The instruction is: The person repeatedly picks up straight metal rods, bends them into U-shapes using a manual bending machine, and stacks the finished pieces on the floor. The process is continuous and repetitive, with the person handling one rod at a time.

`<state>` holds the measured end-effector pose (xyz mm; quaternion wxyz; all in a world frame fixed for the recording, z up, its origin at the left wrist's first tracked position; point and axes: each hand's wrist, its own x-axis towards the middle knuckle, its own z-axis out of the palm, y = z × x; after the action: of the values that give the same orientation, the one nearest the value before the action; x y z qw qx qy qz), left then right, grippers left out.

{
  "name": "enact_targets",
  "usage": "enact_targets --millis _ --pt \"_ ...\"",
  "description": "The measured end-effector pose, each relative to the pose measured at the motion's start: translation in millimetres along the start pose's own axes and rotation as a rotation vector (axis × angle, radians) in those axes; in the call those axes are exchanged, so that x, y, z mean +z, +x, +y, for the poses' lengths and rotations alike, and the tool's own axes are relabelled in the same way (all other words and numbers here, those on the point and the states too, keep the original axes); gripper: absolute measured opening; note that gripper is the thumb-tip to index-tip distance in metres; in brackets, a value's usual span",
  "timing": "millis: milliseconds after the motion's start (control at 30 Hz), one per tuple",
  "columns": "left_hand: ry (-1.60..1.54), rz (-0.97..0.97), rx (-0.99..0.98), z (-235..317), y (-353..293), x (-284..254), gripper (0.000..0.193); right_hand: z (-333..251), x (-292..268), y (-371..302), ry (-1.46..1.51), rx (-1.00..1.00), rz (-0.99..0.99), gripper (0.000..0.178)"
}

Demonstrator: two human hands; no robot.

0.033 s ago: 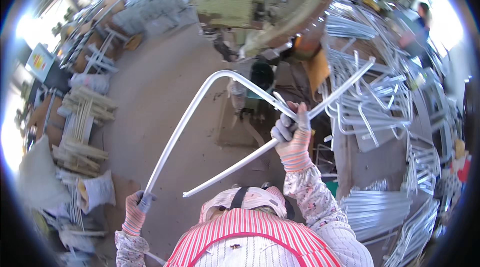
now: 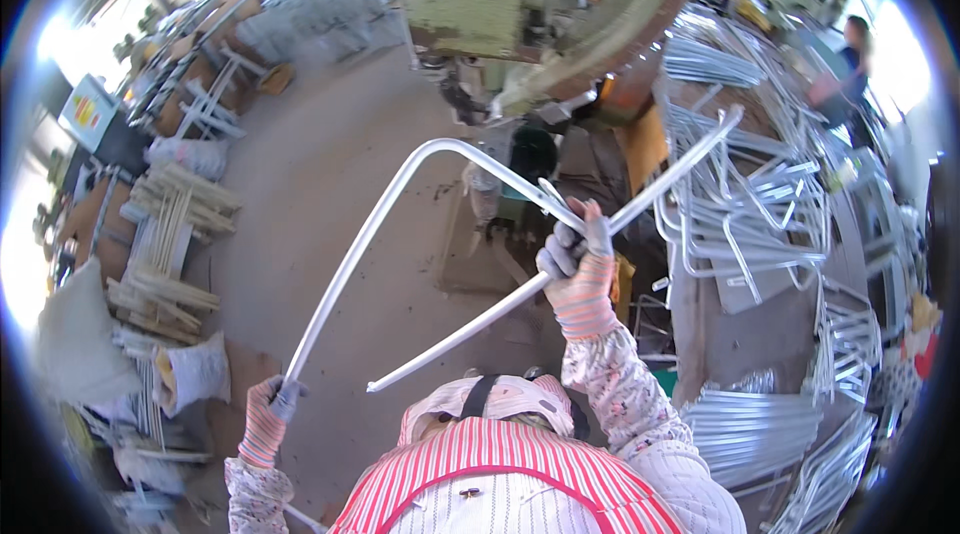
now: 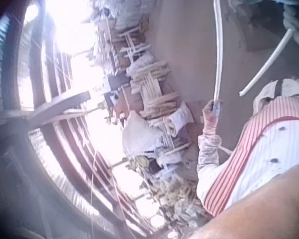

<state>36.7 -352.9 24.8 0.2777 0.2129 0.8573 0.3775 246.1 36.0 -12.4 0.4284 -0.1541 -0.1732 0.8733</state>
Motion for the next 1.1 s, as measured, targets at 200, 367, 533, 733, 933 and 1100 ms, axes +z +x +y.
enact_targets --millis 200,367,533,733,933,1100 --pt "0.03 0.091 -0.003 33 19 -17 0.037 37 47 66 -0.064 -0.014 0.186 0.027" --pt "-0.065 0.029 -0.077 42 30 -18 0.039 44 44 83 -0.196 0.014 0.268 0.022" --pt "-0.109 -0.116 -0.182 44 43 -30 0.035 43 28 91 -0.311 0.053 0.263 0.021" --pt "0.649 0.323 0.306 25 44 -17 0.03 24 31 36 -0.286 -0.006 0.25 0.017" --pt "0.261 -0.006 0.741 79 -2 87 0.05 62 61 -48 0.027 0.241 0.06 0.023" --pt "0.344 0.114 0.321 63 -50 44 0.022 64 44 -70 -0.969 0.464 -0.644 0.032"
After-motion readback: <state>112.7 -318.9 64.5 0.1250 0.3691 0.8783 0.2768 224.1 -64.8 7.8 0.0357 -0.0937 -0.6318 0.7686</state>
